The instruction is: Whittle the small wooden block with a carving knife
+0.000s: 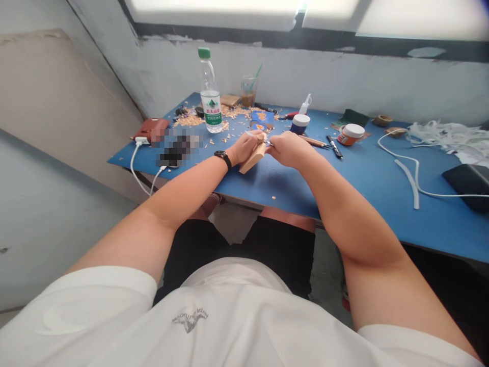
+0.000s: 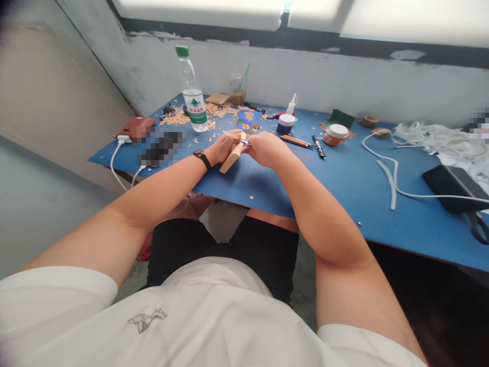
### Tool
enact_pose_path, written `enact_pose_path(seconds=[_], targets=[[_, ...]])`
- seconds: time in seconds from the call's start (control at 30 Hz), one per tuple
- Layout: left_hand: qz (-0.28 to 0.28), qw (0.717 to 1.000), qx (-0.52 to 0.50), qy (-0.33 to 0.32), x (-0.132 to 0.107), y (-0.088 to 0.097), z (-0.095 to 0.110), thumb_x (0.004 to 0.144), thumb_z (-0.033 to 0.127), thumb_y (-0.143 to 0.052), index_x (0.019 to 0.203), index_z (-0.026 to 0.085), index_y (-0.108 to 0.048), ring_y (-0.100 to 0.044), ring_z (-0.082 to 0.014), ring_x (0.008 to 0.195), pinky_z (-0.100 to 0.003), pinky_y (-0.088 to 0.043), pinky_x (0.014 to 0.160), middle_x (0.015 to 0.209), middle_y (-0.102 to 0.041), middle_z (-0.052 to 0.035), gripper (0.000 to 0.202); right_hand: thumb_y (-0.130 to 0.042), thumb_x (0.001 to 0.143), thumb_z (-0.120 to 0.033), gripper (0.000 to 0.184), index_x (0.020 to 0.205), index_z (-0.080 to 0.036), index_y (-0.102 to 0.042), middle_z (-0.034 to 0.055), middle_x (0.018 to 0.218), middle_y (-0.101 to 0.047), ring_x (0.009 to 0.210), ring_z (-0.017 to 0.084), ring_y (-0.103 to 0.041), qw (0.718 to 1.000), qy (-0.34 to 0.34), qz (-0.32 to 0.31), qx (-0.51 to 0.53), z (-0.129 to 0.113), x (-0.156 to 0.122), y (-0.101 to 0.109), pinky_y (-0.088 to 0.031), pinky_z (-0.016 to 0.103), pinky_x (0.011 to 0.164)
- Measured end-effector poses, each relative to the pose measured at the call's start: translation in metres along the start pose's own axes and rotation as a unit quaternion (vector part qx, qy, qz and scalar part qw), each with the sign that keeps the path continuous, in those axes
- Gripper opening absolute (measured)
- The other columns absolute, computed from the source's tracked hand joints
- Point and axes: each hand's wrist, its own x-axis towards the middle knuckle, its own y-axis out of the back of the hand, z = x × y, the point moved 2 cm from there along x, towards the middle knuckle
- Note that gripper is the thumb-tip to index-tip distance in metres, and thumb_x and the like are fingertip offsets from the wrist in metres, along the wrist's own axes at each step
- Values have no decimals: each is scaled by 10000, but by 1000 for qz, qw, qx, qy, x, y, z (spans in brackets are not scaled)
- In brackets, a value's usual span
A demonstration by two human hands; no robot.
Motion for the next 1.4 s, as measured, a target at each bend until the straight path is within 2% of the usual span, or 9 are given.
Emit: enact_pose_path(seconds=[0.1, 0.23, 0.43, 0.63, 0.87, 1.1, 1.2, 1.3, 1.4], targets=[[5, 1000, 21, -22, 3, 2, -4, 1183, 147, -628, 721, 263, -557, -473, -250, 908, -458, -465, 972, 833, -584, -69, 482, -546, 1310, -391, 448, 1349, -128, -907, 295, 1236, -922, 1136, 436, -850, 1000, -21, 8, 9, -3, -1, 1, -534, 452, 927], [25, 999, 31, -21, 6, 2, -9, 1146, 200, -744, 691, 282, -540, -488, -263, 924, -479, -479, 983, 811, -589, -73, 505, -515, 1298, -379, 473, 1387, -124, -903, 311, 1238, -921, 1163, 466, -866, 999, -33, 18, 13, -5, -1, 1, -565, 470, 932], [65, 997, -42, 31, 6, -2, -11, 1066, 245, -780, 688, 276, -549, -494, -253, 877, -430, -504, 857, 787, -530, -50, 444, -491, 1319, -355, 506, 1466, -78, -888, 326, 1299, -921, 1176, 451, -877, 999, -44, 6, 4, -10, -3, 7, -520, 448, 905], [57, 980, -139, 133, 12, -9, -16, 1025, 242, -751, 737, 244, -566, -452, -166, 734, -326, -423, 725, 748, -531, 9, 343, -637, 1303, -514, 453, 1401, -160, -903, 186, 1170, -931, 1004, 335, -809, 998, 32, 7, 62, 5, 0, 3, -456, 385, 838], [46, 966, -197, 159, 13, -12, -14, 1167, 483, -790, 834, 245, -617, -500, -147, 663, -319, -464, 724, 725, -581, 38, 445, -591, 1312, -539, 493, 1271, -169, -914, 147, 1115, -915, 956, 296, -768, 994, 21, 18, 110, 14, 5, -3, -415, 371, 816], [44, 979, -148, 132, 11, -4, -15, 1080, 740, -955, 793, 260, -575, -518, -172, 682, -353, -425, 722, 678, -486, 50, 675, -599, 1339, -535, 458, 1344, -168, -873, 186, 1193, -914, 1016, 327, -801, 995, 30, 6, 97, 12, 4, -4, -448, 371, 859], [52, 981, -124, 137, 11, 0, -15, 1129, 675, -903, 773, 256, -591, -477, -178, 689, -363, -396, 718, 685, -509, 32, 633, -573, 1351, -510, 464, 1415, -144, -851, 233, 1271, -920, 1075, 356, -821, 997, 30, 15, 75, 4, 4, -5, -446, 379, 871], [59, 984, -93, 137, 9, 3, -14, 1184, 465, -812, 745, 242, -597, -397, -177, 709, -365, -372, 725, 697, -511, 20, 537, -539, 1353, -487, 482, 1444, -121, -839, 268, 1306, -920, 1099, 377, -826, 997, 21, 35, 68, -2, 4, -8, -439, 387, 873], [37, 985, -113, 126, 7, 6, -12, 1129, 268, -802, 741, 229, -614, -392, -179, 752, -358, -379, 754, 709, -486, 23, 432, -519, 1337, -469, 481, 1414, -118, -839, 273, 1285, -919, 1074, 379, -810, 995, 19, 47, 80, -2, 6, -13, -435, 395, 870]])
